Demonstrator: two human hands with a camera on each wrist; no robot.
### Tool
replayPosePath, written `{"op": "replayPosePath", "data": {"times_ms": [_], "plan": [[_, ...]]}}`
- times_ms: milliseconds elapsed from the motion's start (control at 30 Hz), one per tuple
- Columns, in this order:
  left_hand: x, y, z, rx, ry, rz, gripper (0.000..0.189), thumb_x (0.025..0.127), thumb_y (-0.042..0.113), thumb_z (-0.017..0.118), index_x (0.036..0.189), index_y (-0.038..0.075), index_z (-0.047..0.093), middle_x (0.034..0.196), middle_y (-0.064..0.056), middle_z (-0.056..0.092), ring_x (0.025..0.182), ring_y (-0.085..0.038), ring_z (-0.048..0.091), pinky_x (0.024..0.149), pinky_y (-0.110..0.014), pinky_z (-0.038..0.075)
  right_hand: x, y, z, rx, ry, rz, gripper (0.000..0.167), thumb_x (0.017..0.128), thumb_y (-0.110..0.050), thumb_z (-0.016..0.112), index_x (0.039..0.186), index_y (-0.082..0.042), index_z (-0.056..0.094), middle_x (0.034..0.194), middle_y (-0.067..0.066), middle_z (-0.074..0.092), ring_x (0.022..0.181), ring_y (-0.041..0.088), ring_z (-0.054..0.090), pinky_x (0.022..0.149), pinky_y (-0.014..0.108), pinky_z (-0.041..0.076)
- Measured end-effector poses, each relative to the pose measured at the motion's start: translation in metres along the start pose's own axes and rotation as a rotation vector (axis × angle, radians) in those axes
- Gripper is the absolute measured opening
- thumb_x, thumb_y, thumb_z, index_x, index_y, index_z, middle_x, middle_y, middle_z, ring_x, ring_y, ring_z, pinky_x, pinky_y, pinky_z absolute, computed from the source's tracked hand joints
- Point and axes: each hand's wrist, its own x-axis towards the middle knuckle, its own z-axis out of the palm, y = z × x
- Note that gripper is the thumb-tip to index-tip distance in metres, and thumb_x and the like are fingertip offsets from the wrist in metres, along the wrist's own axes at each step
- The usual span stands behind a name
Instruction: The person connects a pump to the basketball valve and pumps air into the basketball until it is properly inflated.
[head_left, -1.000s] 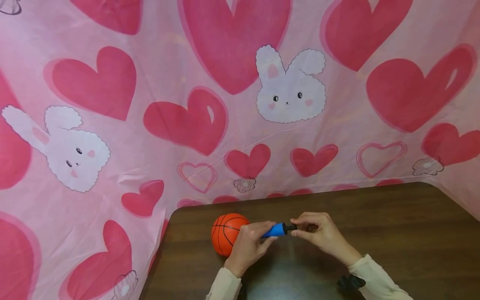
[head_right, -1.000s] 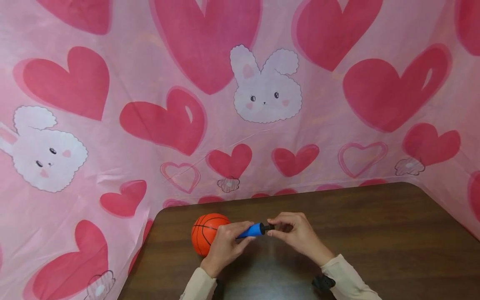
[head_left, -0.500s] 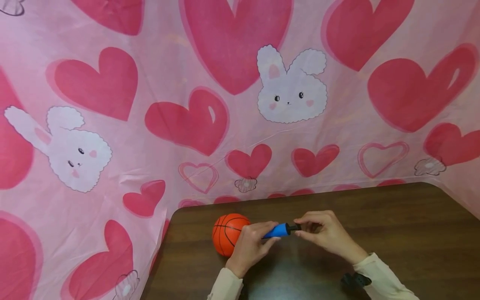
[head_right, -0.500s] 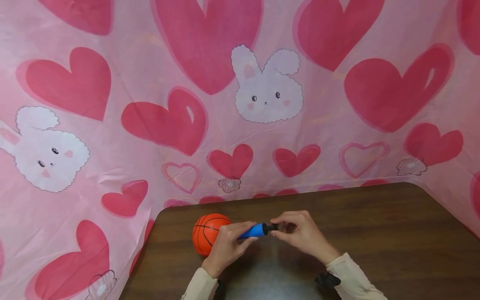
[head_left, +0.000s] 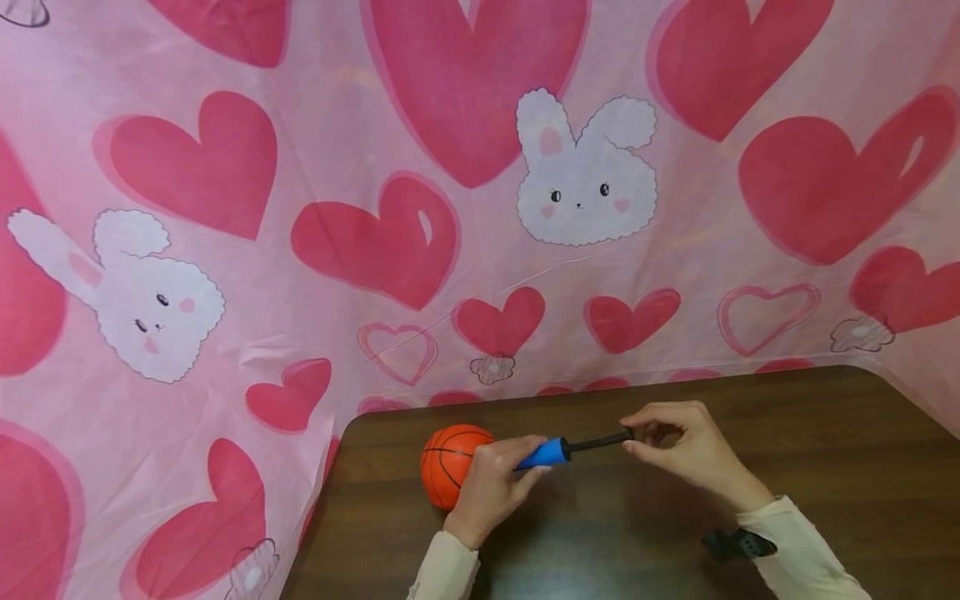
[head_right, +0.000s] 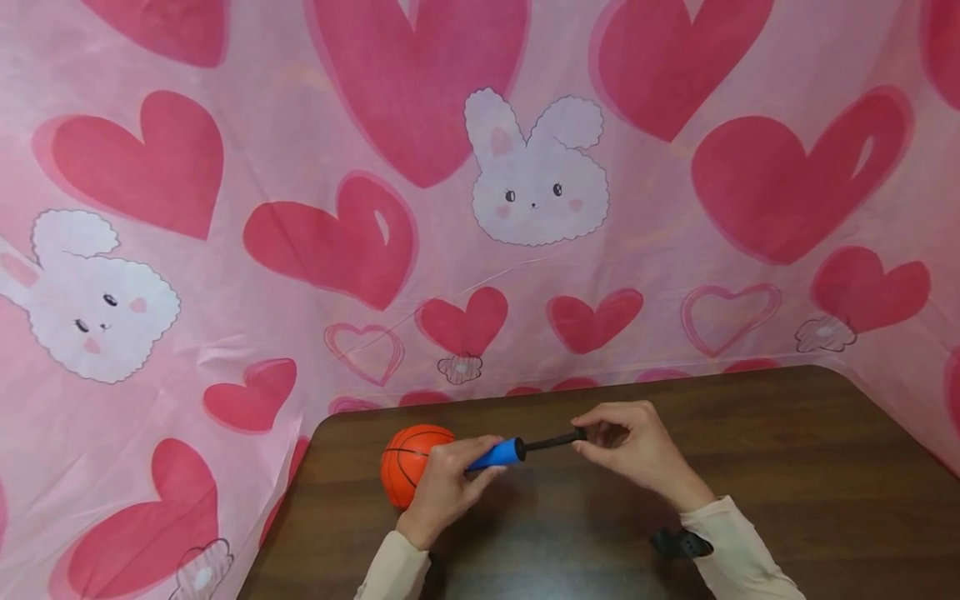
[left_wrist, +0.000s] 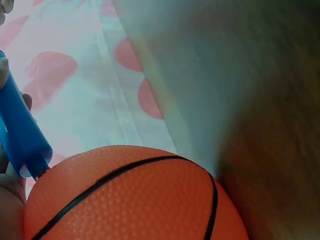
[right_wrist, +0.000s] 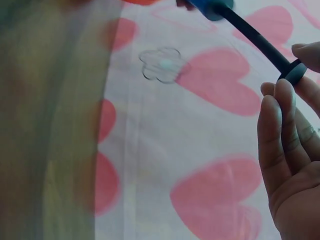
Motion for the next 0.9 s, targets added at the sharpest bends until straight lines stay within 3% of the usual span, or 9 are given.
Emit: {"op": "replayPosePath", "data": {"times_ms": [333, 533, 900], "plan": [[-0.001, -0.003, -0.002, -0.018, 0.004, -0.035, 0.046, 0.081, 0.016, 0.090, 0.125, 0.011, 0.076, 0.117, -0.005, 0.080, 0.099, -0.018, 0.080, 0.090, -0.035, 0.064, 0.005, -0.003, -0.020, 0.003, 0.031, -0.034, 0.046, 0.066, 0.020, 0.084, 0.098, -0.011, 0.079, 0.074, -0.004, 0.073, 0.063, 0.002, 0.062, 0.057, 0.015, 0.056], [-0.001, -0.001, -0.004, -0.032, 0.008, -0.065, 0.044, 0.083, 0.017, 0.089, 0.124, 0.013, 0.077, 0.117, -0.004, 0.080, 0.100, -0.017, 0.080, 0.089, -0.035, 0.064, 0.004, -0.002, -0.018, 0.004, 0.032, -0.028, 0.045, 0.066, 0.020, 0.084, 0.099, -0.011, 0.079, 0.075, -0.003, 0.074, 0.062, 0.003, 0.062, 0.058, 0.015, 0.056], [0.000, -0.003, -0.004, -0.015, 0.034, -0.019, 0.043, 0.080, 0.014, 0.091, 0.121, 0.009, 0.078, 0.114, -0.006, 0.081, 0.098, -0.017, 0.080, 0.089, -0.032, 0.064, 0.001, 0.004, -0.001, 0.073, 0.022, -0.021, 0.037, 0.073, 0.010, 0.087, 0.105, -0.008, 0.081, 0.080, 0.004, 0.074, 0.065, 0.003, 0.063, 0.058, 0.017, 0.057]]}}
